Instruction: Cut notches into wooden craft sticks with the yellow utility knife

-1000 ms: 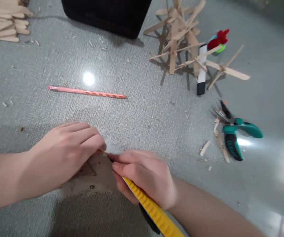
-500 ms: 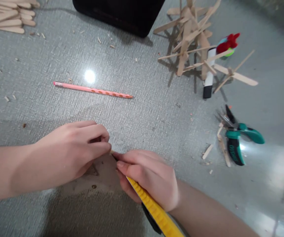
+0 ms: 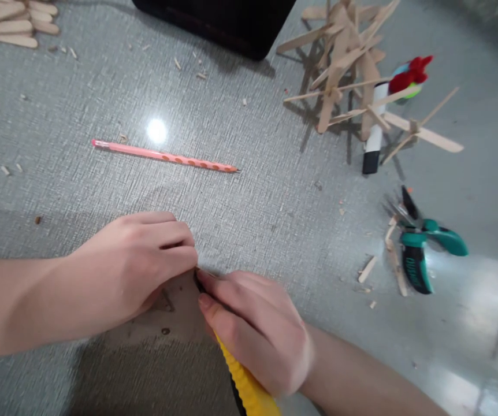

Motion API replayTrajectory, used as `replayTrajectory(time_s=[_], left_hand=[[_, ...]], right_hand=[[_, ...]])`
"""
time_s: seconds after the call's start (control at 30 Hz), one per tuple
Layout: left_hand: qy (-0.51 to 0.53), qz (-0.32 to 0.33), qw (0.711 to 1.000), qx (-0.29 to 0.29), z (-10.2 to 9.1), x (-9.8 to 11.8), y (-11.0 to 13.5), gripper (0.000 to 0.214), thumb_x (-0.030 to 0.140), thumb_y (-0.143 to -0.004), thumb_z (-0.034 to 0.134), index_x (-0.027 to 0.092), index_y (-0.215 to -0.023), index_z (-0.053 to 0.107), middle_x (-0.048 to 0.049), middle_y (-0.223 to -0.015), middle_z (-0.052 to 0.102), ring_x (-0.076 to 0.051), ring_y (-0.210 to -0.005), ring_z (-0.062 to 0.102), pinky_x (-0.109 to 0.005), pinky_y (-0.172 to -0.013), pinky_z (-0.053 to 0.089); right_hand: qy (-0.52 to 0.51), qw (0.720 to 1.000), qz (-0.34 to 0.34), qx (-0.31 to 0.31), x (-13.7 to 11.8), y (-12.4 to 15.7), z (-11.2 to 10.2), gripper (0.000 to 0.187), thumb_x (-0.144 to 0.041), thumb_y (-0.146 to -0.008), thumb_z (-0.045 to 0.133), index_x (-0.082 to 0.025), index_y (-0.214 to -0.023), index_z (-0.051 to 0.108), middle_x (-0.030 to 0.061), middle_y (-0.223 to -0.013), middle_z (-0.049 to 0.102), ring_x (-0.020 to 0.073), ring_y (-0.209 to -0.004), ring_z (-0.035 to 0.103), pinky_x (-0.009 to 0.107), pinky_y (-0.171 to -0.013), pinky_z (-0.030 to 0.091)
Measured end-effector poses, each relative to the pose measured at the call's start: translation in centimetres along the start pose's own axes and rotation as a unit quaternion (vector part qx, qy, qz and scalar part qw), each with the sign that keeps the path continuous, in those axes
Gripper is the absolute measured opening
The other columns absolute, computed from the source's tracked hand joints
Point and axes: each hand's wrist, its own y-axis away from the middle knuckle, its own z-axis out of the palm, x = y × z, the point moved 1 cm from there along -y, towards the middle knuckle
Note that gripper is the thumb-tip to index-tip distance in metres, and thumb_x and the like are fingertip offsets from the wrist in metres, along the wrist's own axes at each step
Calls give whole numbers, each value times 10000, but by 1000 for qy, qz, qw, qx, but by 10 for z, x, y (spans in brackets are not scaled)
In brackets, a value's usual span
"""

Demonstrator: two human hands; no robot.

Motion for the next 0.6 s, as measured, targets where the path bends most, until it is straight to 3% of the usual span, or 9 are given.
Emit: replayTrajectory(time_s=[0.1,0.23,0.4,0.47,0.6], left_hand=[[-6,9,1000,4,0,0,0,234,175,-775,789,188,-707,566,29,-725,599,-139,-653,501,-301,-577,402],[-20,21,1000,10,1,1,-1,264,154,-739,817,185,-684,561,32,-706,600,-142,-646,497,-303,-585,418],[-50,37,998,-9,1,3,-2,256,79,-694,809,179,-655,576,17,-733,613,-149,-667,503,-301,-610,430],[-37,33,999,-7,1,3,-1,232,85,-727,780,177,-658,579,10,-737,610,-147,-668,499,-297,-606,421],[20,31,999,19,2,-4,1,171,71,-852,613,167,-711,623,-23,-801,624,-164,-746,521,-294,-659,435]], right_hand=[[-34,999,10,-29,-1,-1,-1,270,-108,-950,549,-245,-1156,656,-17,-696,693,152,-537,650,272,-488,538],[-24,997,-35,-63,-1,-8,-10,325,-47,-889,594,-240,-1149,628,-18,-741,724,153,-601,697,253,-530,566],[1,996,-44,-81,1,-10,-11,212,-67,-899,596,-217,-1034,662,3,-735,713,139,-589,692,226,-520,571],[23,993,-66,-92,1,-8,-10,208,-65,-905,579,-218,-1015,668,17,-744,725,144,-600,702,228,-522,581],[51,996,-61,-45,1,-5,-13,241,-68,-891,602,-248,-1050,625,37,-837,757,165,-659,735,265,-581,625]])
